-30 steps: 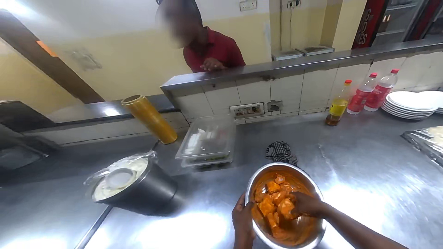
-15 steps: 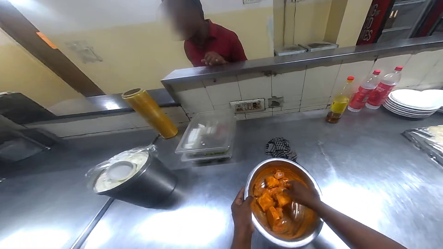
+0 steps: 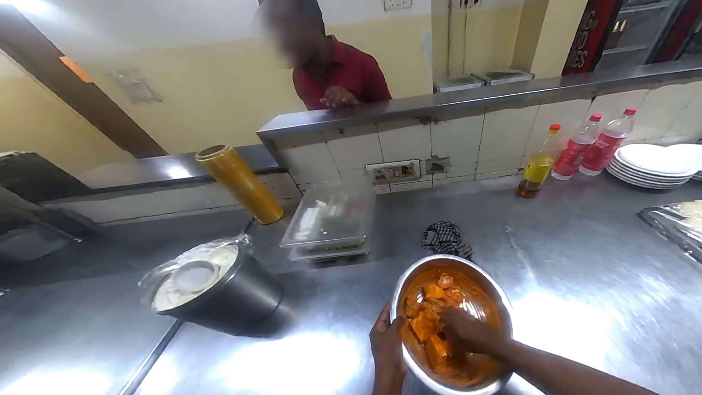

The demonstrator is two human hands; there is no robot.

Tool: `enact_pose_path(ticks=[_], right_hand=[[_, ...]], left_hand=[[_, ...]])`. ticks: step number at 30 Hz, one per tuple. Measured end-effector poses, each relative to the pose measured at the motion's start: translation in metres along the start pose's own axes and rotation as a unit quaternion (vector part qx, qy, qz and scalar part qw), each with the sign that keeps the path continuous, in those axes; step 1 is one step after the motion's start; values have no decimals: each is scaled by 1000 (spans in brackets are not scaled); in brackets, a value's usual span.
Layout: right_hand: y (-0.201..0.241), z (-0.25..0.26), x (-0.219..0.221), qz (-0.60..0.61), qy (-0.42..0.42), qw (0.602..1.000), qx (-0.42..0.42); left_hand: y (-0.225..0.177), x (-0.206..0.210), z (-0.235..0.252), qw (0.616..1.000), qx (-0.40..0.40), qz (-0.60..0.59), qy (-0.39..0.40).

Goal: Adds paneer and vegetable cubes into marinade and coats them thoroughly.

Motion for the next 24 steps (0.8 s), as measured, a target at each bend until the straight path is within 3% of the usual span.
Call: enact_pose_path(ticks=[3, 5, 8, 11, 15, 17, 19, 21, 24], right_hand=[[3, 14, -29, -4, -11, 1000, -1], [-16, 34, -33, -43, 17, 999, 26], [-46, 37, -44, -71, -11, 996, 42], [-68, 9, -39, -24, -8, 985, 170], [-65, -34, 4, 162, -35, 937, 306], [-49, -41, 22, 219, -23, 926, 307], [-35, -40, 28, 197, 10, 942, 271], [-23, -41, 17, 129, 33, 960, 247], [-25, -48, -20, 137, -17, 963, 231]], left_hand=[[-2, 4, 0, 1000, 9, 3, 10], [-5, 9, -4, 1000, 16, 15, 22], [-9, 13, -6, 998, 33, 39, 34], [-6, 11, -7, 998, 46, 45, 17], [-3, 5, -2, 999, 33, 32, -8], [-4, 5, 2, 999, 26, 30, 2], [-7, 7, 4, 999, 23, 36, 17], [-9, 7, 6, 998, 23, 41, 30], [-8, 5, 8, 998, 29, 31, 37]])
Point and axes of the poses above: each hand's wrist, its own z-axis towards the middle knuckle, its own x-axis out of the palm, y = z × x, the point moved 6 cm from there along z, towards the middle knuckle, and after that the axes turned 11 degrees about y, right-handed, at the moved point
